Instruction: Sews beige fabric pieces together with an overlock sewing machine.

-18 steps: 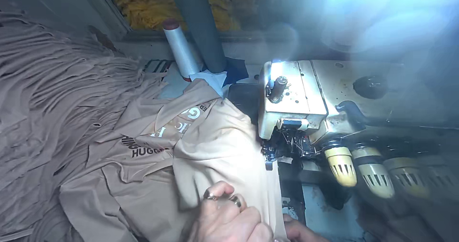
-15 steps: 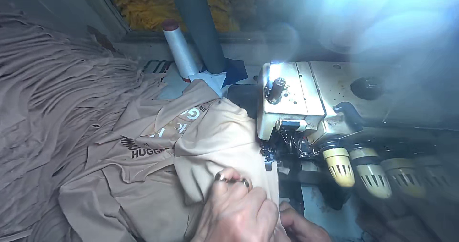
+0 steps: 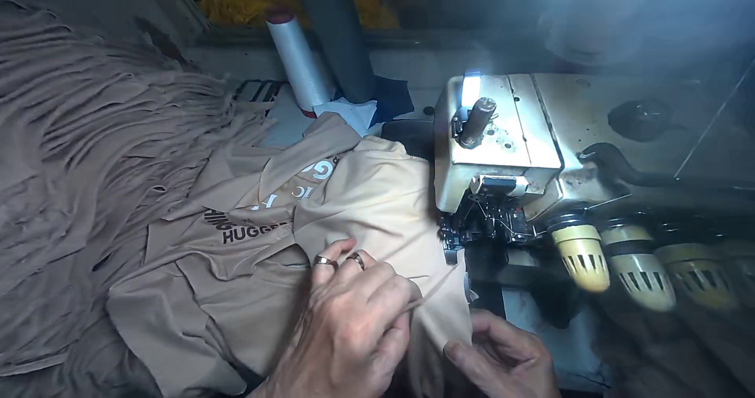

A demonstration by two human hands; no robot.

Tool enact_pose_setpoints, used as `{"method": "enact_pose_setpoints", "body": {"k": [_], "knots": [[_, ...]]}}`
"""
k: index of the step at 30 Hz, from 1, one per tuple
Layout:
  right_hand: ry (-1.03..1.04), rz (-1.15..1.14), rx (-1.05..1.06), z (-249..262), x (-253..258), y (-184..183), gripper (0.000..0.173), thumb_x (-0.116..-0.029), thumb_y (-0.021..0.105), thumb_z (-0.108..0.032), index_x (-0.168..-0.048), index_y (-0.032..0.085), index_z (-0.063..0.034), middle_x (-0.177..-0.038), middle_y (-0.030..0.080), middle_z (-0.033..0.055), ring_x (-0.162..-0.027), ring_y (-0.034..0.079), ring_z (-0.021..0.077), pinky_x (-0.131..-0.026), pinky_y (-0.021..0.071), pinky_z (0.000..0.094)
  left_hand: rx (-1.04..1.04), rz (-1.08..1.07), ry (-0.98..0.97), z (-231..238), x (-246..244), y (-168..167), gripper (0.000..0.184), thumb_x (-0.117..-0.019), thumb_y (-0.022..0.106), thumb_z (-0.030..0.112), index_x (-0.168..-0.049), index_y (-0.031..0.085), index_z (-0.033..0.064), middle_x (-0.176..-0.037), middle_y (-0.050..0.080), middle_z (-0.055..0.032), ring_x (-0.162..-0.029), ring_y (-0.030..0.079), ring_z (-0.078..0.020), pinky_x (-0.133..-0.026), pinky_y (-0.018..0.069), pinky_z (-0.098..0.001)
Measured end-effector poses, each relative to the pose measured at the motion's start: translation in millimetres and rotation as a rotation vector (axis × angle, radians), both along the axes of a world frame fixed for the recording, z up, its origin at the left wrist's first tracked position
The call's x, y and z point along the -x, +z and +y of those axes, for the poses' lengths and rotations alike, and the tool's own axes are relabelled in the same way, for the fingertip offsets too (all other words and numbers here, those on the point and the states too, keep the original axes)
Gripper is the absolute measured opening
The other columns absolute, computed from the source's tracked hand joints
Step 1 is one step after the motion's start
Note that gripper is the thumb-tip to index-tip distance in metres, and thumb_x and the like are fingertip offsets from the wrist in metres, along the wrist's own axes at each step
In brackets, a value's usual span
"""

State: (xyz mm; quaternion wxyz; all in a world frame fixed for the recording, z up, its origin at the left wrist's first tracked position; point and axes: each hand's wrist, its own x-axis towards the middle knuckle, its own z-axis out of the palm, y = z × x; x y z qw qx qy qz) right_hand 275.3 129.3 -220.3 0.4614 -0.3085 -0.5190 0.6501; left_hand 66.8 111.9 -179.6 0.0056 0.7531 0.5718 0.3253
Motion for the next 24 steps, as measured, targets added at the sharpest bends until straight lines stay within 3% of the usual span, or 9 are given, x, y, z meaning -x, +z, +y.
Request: {"method": "enact_pose_setpoints", "body": {"k": [2, 7, 10, 14, 17, 20, 24], "knots": [[0.028, 0.045, 0.056, 0, -2, 3, 0.014, -0.0883, 0.071, 0.001, -0.101, 0.073, -0.0049, -0.084, 0.074, -0.0048, -0.072, 0.066, -0.0012, -0.067, 0.0564, 0.0179, -0.02, -0.038, -0.01, 3, 6, -2, 0.017, -0.0915, 0.06, 0.021, -0.079, 0.07, 0.0169, -0.069, 0.06, 0.0067, -0.07, 0.059, -0.0058, -0.107, 0.0392, -0.0479], [0.102, 0.159, 0.078, 7, -3, -6, 0.01, -0.0878, 0.075, -0.005, -0.097, 0.074, -0.0087, -0.092, 0.073, -0.0033, -0.084, 0.068, 0.0015, -0.077, 0.0578, 0.0203, -0.011, -0.104, -0.07, 9, 13, -1, 0.014, -0.0897, 0.06, 0.018, -0.079, 0.07, 0.0162, -0.071, 0.059, 0.008, -0.075, 0.059, -0.0029, -0.111, 0.0374, -0.0458], [0.156, 0.137, 0.126, 7, -5, -1, 0.015, -0.088, 0.072, -0.002, -0.102, 0.069, -0.0075, -0.09, 0.075, -0.0027, -0.079, 0.07, 0.001, -0.073, 0.058, 0.0199, -0.007, -0.079, -0.056, 7, 14, 1, 0.014, -0.0904, 0.061, 0.02, -0.08, 0.07, 0.0167, -0.073, 0.061, 0.0085, -0.077, 0.06, -0.0031, -0.112, 0.038, -0.047], [0.071, 0.026, 0.027, 0, -7, -2, 0.01, -0.0935, 0.066, -0.003, -0.095, 0.076, -0.0055, -0.089, 0.075, -0.0045, -0.082, 0.068, -0.0003, -0.075, 0.0579, 0.0201, 0.067, -0.01, -0.07, -10, 16, 12, 0.021, -0.0951, 0.06, 0.023, -0.08, 0.071, 0.0156, -0.068, 0.063, 0.0053, -0.069, 0.061, -0.0072, -0.111, 0.0369, -0.0497], [0.077, 0.015, 0.06, -5, -10, 7, 0.021, -0.0931, 0.059, 0.007, -0.107, 0.073, -0.0003, -0.089, 0.077, -0.0032, -0.078, 0.071, 0.0007, -0.073, 0.0598, 0.0212, 0.239, -0.075, -0.152, -28, 8, 32, 0.019, -0.0973, 0.062, 0.019, -0.084, 0.073, 0.0099, -0.069, 0.066, -0.0024, -0.069, 0.064, -0.0156, -0.109, 0.0353, -0.0516], [0.083, 0.021, 0.049, -9, -11, 8, 0.028, -0.0907, 0.061, 0.009, -0.116, 0.072, 0.0023, -0.09, 0.077, -0.0038, -0.078, 0.069, -0.0001, -0.073, 0.0591, 0.0209, 0.237, -0.057, -0.174, -32, -8, 38, 0.016, -0.0961, 0.063, 0.015, -0.085, 0.073, 0.0079, -0.069, 0.066, -0.0062, -0.069, 0.062, -0.0216, -0.106, 0.0354, -0.0526], [0.018, -0.029, 0.012, -11, -2, 4, 0.018, -0.0893, 0.062, 0.01, -0.098, 0.075, 0.001, -0.08, 0.075, -0.0043, -0.07, 0.066, -0.0026, -0.067, 0.0573, 0.0179, 0.178, 0.073, -0.183, -21, -27, 33, 0.016, -0.0963, 0.061, 0.015, -0.086, 0.072, 0.0106, -0.071, 0.064, -0.0046, -0.069, 0.061, -0.022, -0.105, 0.0374, -0.0505]]}}
